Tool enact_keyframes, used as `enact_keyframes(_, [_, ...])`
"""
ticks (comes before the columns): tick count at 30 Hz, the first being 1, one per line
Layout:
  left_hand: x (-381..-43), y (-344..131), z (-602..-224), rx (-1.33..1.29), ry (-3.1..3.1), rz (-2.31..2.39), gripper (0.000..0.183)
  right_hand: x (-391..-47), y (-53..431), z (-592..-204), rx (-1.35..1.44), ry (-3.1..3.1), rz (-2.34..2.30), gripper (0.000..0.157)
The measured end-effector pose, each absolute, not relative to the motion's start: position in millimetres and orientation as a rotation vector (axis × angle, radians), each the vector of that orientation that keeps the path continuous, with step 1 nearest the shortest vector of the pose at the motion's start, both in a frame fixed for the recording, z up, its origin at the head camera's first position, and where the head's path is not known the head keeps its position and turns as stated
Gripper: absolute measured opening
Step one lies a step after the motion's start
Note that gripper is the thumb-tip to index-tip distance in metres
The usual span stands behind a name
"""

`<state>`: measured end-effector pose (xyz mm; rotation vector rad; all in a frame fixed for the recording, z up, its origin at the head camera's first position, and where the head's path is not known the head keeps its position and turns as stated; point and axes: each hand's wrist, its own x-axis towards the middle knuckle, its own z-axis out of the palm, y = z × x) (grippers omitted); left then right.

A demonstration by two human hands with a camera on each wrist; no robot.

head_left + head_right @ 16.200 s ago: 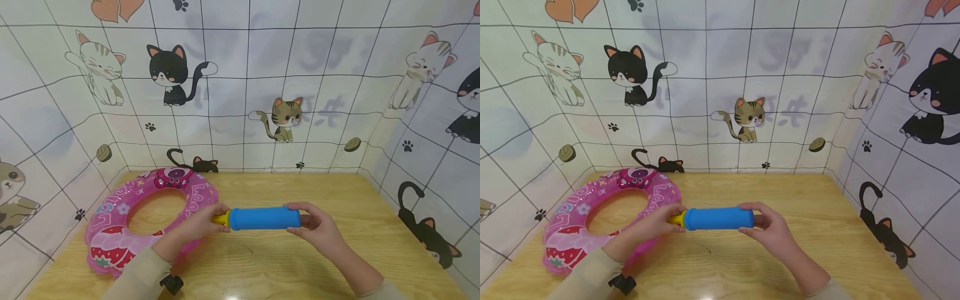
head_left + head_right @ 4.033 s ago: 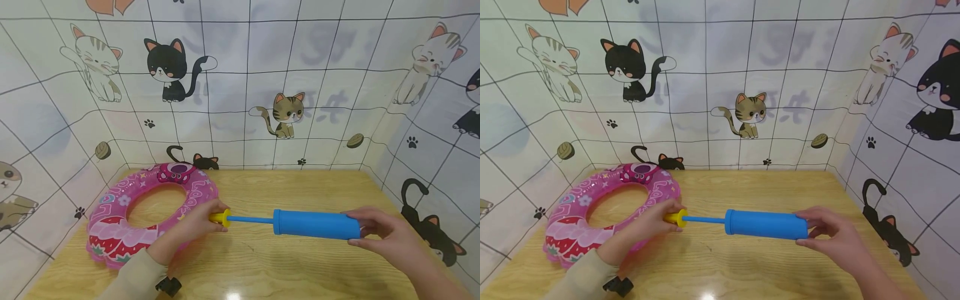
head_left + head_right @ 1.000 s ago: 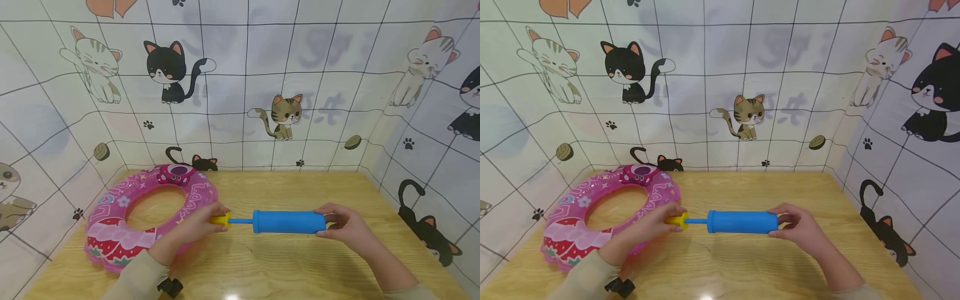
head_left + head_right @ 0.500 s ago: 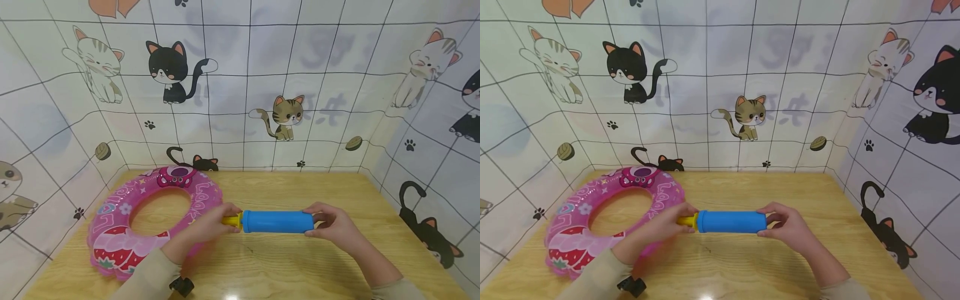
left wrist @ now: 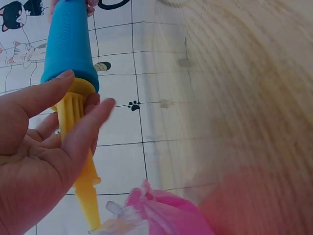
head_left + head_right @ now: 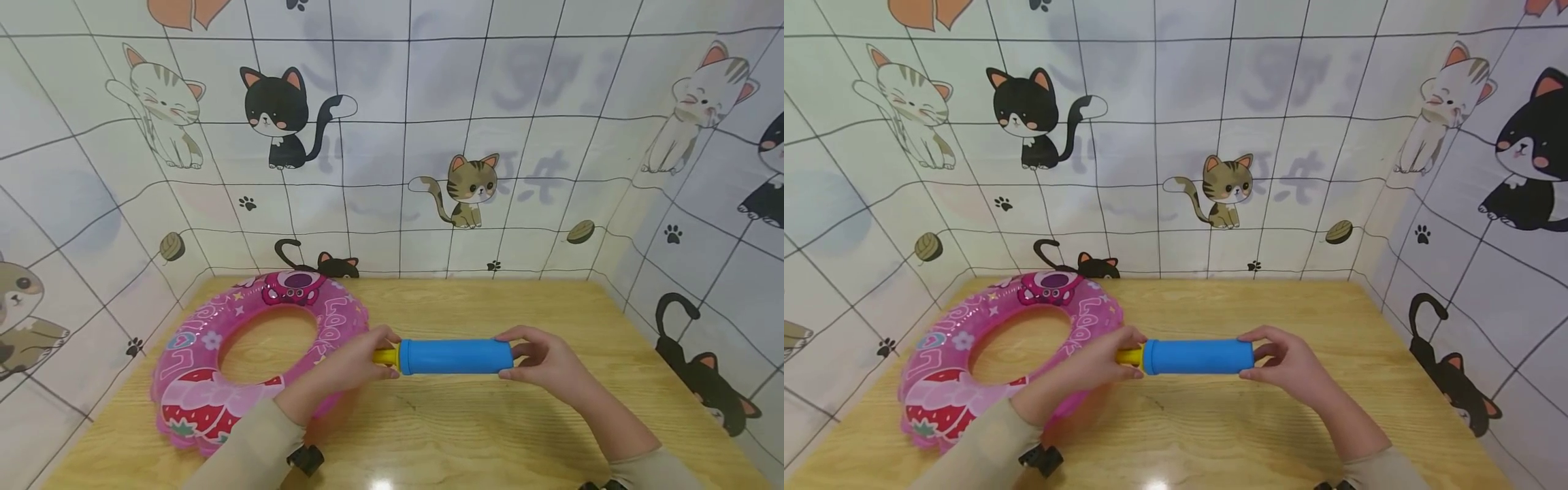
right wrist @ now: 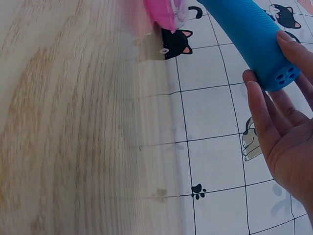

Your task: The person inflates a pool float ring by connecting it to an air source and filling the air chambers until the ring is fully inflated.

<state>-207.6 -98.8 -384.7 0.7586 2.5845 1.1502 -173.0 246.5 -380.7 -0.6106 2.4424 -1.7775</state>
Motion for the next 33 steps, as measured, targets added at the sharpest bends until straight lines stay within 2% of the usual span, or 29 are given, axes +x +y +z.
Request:
enact_keyframes(10, [-204.1,-107.9,-375.2,0.765,2.613,1.010,0.054,-182.8,249.1,-388.3,-0.669,2.495,-1.620,0.051])
enact_keyframes(33, [-193.7,-162.2,-359.4,0.797,2.644,1.049,0.051,-209.1,254.5,-419.8,-0.722,2.637,-1.306,0.051])
